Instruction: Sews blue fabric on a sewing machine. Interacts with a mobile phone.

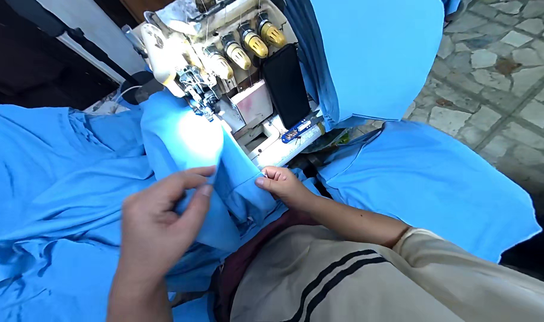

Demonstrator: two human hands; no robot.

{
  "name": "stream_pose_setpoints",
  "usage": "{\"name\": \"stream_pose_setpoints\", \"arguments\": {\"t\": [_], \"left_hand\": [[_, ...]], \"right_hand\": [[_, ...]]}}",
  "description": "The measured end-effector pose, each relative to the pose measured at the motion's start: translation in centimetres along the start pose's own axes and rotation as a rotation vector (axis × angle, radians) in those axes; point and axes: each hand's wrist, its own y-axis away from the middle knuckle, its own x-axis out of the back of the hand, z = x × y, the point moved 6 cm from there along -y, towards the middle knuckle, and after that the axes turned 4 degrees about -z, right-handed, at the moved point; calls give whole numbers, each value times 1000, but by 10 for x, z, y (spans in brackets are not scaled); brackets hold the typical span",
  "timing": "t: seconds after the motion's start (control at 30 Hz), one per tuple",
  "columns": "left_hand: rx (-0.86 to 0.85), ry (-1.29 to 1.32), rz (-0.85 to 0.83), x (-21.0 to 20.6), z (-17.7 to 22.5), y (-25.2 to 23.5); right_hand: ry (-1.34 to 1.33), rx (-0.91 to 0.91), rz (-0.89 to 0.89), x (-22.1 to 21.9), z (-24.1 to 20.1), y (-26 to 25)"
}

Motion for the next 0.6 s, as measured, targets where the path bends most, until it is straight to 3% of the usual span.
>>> {"name": "stream_pose_setpoints", "arguments": {"t": [0.1, 0.27, 0.6], "left_hand": [[-18, -38, -13, -1, 6, -1], [-111, -328, -147, -58, 6, 10], [-120, -373, -178, -66, 6, 4]], "right_hand": [[-3, 37, -17, -4, -4, 6], [-19, -18, -29, -4, 3, 8], [-102, -24, -36, -9, 7, 6]]}}
